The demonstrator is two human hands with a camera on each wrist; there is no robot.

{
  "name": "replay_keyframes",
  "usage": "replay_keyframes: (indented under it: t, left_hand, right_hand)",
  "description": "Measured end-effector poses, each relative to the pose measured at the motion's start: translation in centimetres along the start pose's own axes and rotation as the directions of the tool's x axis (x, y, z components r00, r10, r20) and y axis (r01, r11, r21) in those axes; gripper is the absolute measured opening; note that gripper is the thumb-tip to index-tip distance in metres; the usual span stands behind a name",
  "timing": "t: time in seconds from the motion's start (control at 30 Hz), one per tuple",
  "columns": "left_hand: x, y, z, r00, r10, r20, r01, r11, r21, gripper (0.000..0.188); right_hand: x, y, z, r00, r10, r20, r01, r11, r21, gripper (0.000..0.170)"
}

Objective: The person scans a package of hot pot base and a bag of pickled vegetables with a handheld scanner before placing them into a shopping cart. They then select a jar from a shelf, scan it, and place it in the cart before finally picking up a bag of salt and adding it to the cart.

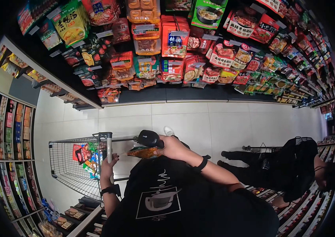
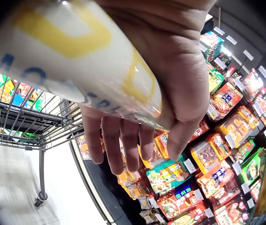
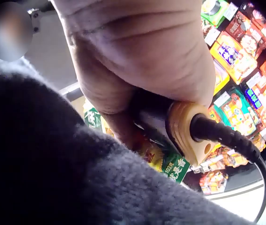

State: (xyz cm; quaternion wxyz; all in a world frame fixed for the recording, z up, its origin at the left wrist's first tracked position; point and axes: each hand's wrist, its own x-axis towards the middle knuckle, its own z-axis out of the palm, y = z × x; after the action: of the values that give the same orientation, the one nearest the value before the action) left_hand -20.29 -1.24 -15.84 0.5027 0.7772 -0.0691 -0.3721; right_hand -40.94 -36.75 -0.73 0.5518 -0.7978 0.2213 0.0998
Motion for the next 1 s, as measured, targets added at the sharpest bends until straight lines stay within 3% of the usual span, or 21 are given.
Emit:
replay_keyframes:
  t: [0.23,0.6,0.7,0.8,0.9,0.97,1.0]
  left_hand:
    - [0.8,0.0,-0.3,1.000,0.025,-0.018,-0.024,0.997,0.067,0.042]
    - [1.8,0.8,-0.4,0.997,0.017,-0.071,-0.011,0.997,0.076,0.040]
    - [1.5,1.6,-0.2,0.992,0.041,-0.117,-0.020,0.984,0.178,0.036]
    - [0.5,4.0,0.4,0.978,0.022,-0.206,0.063,0.915,0.399,0.037]
    - [0.1,4.8,1.0,0.963,0.044,-0.266,0.101,0.856,0.507,0.044]
    - [-0.2,4.7,1.3,0.957,0.068,-0.282,0.097,0.840,0.533,0.037]
    - [0.0,4.7,1.3,0.953,0.086,-0.291,0.091,0.834,0.545,0.033]
  right_hand:
    - [-0.7,2.8,-0.5,0.993,-0.043,-0.107,0.049,0.997,0.059,0.050]
    - [-1.4,2.7,-1.1,0.995,-0.039,-0.091,0.042,0.999,0.033,0.050]
    - [-1.4,3.0,-1.3,0.994,-0.040,-0.100,0.045,0.998,0.044,0.049]
    - [-1.4,2.9,-1.8,0.994,-0.025,-0.103,0.030,0.998,0.049,0.047]
    - [-1.3,2.7,-2.2,0.996,0.009,-0.089,-0.004,0.998,0.060,0.046]
    - [-1.1,1.6,-2.9,0.997,0.057,-0.048,-0.055,0.997,0.045,0.044]
    - [-0.9,2.2,-2.8,0.998,0.013,-0.064,-0.011,1.000,0.029,0.046]
